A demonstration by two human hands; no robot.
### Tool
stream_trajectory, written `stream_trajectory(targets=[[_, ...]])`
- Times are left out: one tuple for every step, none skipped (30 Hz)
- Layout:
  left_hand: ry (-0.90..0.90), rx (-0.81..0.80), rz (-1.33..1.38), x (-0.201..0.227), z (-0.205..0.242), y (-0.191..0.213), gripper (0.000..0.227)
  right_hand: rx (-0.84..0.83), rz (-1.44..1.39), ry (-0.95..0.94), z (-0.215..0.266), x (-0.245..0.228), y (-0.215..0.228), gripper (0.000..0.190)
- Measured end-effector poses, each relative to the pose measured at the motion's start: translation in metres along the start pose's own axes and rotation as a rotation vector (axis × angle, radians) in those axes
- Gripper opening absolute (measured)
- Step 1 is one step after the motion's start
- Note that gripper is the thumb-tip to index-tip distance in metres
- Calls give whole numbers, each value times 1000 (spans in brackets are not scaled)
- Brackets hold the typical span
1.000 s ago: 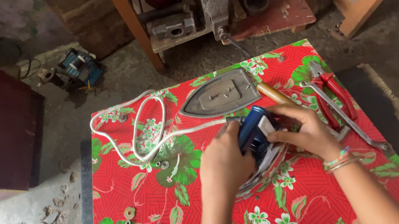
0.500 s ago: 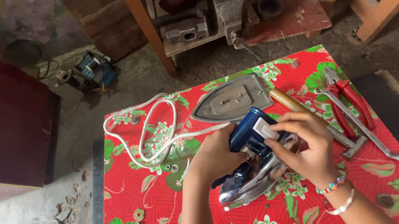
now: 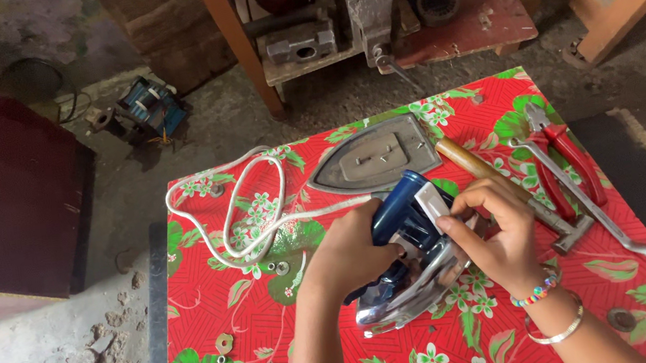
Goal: The person repairs an electric iron by using a screwdriver to manipulate internal components and screws on the blue handle section. They handle the iron body, the power cord, and a small white plastic piece.
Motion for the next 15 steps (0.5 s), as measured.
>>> stream_trajectory(targets=[[-15,5,-16,2,0,0,46,11,5,54,1,-4,0,20],[-25,22,-26,3,0,1,48,15,8,59,1,-4,-1,20],[-33,38,-33,3,0,1,49,16,14,60,2,-3,-2,20],[-41,53,-40,4,1,0,51,17,19,61,4,-2,-2,20],[-37,47,-23,3,2,0,49,24,33,71,5,-2,-2,21],[-34,41,-5,3,2,0,47,30,47,81,6,-1,-3,21],[-32,36,10,3,2,0,46,37,61,92,6,-1,-3,22],[-28,44,-3,5,2,0,48,36,55,55,5,2,-3,22],[-23,52,-18,6,2,-1,50,35,49,17,4,5,-3,22],[-18,61,-32,7,2,-1,51,33,42,-20,4,9,-4,22],[-5,46,-16,6,3,-3,50,31,60,-15,5,9,-4,23],[7,31,1,5,4,-5,49,28,78,-10,7,9,-5,23],[16,18,13,4,4,-5,47,29,92,-2,7,9,-6,24],[2,34,9,5,4,-3,48,22,42,-20,6,11,-6,23],[-17,48,6,6,3,-2,48,18,-4,-37,6,12,-6,22]])
Point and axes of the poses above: each hand's wrist, its own z-axis away from the middle knuckle, its own y-axis out of the back of the hand, x = y × z, the point moved 7 cm from there along -z, towards the middle knuckle, and after that the axes turned 15 degrees about -y, right-handed, at the moved point
